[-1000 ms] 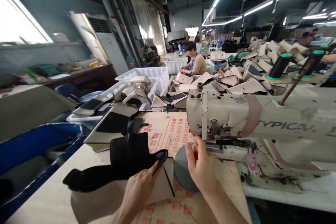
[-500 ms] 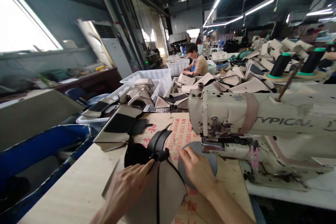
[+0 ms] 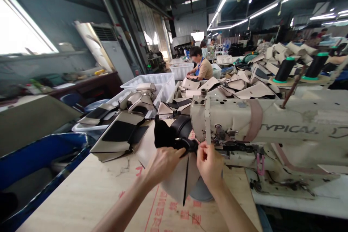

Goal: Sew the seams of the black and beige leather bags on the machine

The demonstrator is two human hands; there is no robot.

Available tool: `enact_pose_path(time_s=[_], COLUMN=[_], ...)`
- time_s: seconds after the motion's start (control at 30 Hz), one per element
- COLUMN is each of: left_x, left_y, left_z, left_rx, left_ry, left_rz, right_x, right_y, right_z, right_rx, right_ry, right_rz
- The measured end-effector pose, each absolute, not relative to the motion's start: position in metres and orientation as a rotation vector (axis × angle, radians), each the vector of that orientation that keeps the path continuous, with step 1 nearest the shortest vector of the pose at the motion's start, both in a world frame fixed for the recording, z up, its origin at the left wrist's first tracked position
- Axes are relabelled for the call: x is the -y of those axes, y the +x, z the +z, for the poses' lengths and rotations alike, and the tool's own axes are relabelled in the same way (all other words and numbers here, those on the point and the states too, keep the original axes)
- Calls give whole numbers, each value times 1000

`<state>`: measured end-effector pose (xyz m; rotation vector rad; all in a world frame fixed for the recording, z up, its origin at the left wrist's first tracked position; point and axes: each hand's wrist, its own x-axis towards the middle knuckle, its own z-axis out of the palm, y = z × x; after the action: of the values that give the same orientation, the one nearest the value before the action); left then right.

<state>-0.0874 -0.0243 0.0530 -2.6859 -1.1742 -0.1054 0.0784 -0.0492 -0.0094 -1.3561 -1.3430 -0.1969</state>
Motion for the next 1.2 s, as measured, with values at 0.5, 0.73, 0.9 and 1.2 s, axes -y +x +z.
enact_pose_path(time_s=[0.5, 0.73, 0.9, 1.2], left_x=[39, 31, 83, 144], left_y=[-97, -93, -134, -160], left_z=[106, 62, -4, -23], left_rx=[1210, 1066, 972, 1138], left_ry=[-2471, -2716, -2796, -2878], left_rz=[-397, -98, -176, -737], right_x=[53, 65, 115, 105], right_y=[95, 88, 97, -2], right_z=[14, -13, -25, 26], right_rx=[1547, 1574, 1872, 2350], right_ry=[-1196, -1453, -1270, -996], right_rz=[-214, -272, 104, 53])
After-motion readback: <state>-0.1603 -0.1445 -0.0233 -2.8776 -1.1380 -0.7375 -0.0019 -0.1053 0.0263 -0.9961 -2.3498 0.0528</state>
